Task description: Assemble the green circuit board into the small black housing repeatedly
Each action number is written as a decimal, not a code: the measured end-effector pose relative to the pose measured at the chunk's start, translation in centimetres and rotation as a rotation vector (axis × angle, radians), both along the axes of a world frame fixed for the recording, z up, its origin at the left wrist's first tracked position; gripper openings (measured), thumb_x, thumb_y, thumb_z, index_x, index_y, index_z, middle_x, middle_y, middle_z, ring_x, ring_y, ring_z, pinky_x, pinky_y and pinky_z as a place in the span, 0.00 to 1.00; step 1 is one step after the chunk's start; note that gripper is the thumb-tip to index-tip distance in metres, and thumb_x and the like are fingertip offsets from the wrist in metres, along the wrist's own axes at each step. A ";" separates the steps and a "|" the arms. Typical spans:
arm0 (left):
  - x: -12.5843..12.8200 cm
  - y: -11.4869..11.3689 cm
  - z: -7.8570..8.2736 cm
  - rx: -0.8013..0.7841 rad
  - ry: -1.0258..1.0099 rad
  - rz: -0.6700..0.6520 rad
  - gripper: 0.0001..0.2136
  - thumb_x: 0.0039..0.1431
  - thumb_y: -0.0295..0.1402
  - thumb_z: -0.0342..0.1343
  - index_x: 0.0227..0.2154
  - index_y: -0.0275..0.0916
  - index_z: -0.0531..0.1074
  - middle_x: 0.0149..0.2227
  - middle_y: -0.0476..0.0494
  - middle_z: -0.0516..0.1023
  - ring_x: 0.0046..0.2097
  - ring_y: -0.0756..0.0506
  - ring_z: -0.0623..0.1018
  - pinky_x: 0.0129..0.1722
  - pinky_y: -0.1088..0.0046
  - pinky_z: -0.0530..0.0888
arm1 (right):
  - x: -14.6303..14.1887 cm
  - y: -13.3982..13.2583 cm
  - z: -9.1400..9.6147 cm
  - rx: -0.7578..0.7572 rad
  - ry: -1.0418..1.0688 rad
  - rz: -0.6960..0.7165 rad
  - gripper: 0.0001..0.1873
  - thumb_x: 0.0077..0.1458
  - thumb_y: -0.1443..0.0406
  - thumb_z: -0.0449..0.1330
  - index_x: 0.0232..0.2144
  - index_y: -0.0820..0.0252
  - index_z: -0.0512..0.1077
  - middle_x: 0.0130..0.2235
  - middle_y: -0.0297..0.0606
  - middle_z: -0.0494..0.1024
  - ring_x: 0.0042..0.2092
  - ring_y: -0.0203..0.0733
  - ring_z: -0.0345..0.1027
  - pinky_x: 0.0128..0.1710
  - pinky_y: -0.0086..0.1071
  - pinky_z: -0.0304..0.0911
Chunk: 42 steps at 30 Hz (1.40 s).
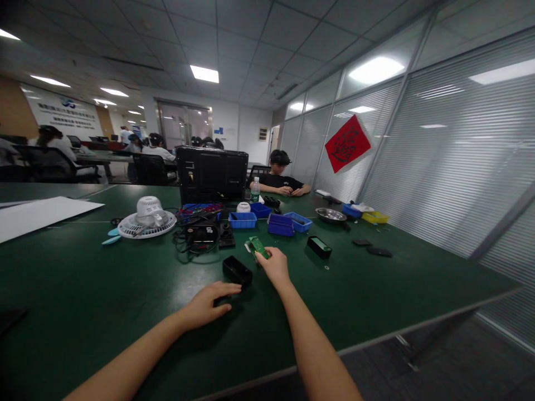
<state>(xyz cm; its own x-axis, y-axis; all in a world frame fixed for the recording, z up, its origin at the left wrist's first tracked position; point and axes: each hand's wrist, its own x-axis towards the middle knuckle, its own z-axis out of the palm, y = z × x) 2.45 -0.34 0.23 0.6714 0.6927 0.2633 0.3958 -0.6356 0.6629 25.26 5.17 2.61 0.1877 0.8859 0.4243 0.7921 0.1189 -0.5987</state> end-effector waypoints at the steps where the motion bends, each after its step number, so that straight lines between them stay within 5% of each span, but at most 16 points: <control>1: 0.0 0.0 0.0 0.001 0.002 -0.006 0.21 0.50 0.32 0.52 0.49 0.48 0.66 0.53 0.49 0.68 0.53 0.45 0.67 0.56 0.63 0.54 | -0.4 -0.1 0.0 0.058 0.068 0.033 0.22 0.46 0.53 0.56 0.36 0.64 0.73 0.31 0.40 0.75 0.31 0.39 0.67 0.32 0.30 0.61; 4: 0.1 0.1 0.0 -0.001 -0.001 0.003 0.19 0.50 0.32 0.52 0.47 0.47 0.68 0.53 0.48 0.68 0.53 0.45 0.67 0.55 0.64 0.58 | -2.0 -0.9 0.2 0.172 0.170 0.135 0.22 0.45 0.53 0.57 0.36 0.64 0.72 0.29 0.38 0.73 0.27 0.36 0.64 0.28 0.29 0.61; 9: 0.2 0.1 -0.2 0.009 -0.013 0.027 0.18 0.50 0.31 0.52 0.46 0.46 0.70 0.52 0.49 0.69 0.52 0.45 0.68 0.53 0.66 0.61 | -4.3 -2.2 0.3 0.213 -0.004 0.227 0.18 0.47 0.58 0.57 0.39 0.63 0.71 0.32 0.38 0.71 0.28 0.35 0.63 0.31 0.28 0.61; 14: 0.2 0.3 -0.3 0.025 0.026 0.017 0.18 0.51 0.32 0.52 0.47 0.45 0.69 0.51 0.49 0.70 0.52 0.47 0.68 0.54 0.68 0.60 | -4.7 -2.2 -0.4 0.185 -0.178 0.225 0.15 0.47 0.60 0.58 0.37 0.63 0.72 0.33 0.39 0.70 0.35 0.39 0.65 0.38 0.30 0.61; 31: 0.1 0.2 -0.2 0.008 0.047 0.035 0.19 0.50 0.31 0.52 0.47 0.46 0.69 0.51 0.50 0.70 0.53 0.47 0.67 0.56 0.67 0.57 | -5.3 -2.6 -0.5 -0.024 -0.352 0.160 0.15 0.49 0.57 0.56 0.36 0.61 0.72 0.35 0.41 0.71 0.39 0.42 0.64 0.40 0.31 0.58; 42: 0.2 0.2 0.0 -0.008 0.038 0.036 0.20 0.49 0.30 0.52 0.47 0.47 0.69 0.50 0.52 0.71 0.51 0.47 0.68 0.53 0.69 0.60 | -5.1 -2.4 -1.2 -0.087 -0.290 0.135 0.18 0.47 0.54 0.57 0.38 0.57 0.69 0.40 0.40 0.66 0.43 0.43 0.60 0.40 0.31 0.57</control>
<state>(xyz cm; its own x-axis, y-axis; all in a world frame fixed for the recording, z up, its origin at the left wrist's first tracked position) 2.70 -0.16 0.20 0.6558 0.7184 0.2320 0.4434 -0.6152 0.6519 20.17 2.77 1.45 -0.0513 0.9298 0.3645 0.9117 0.1925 -0.3628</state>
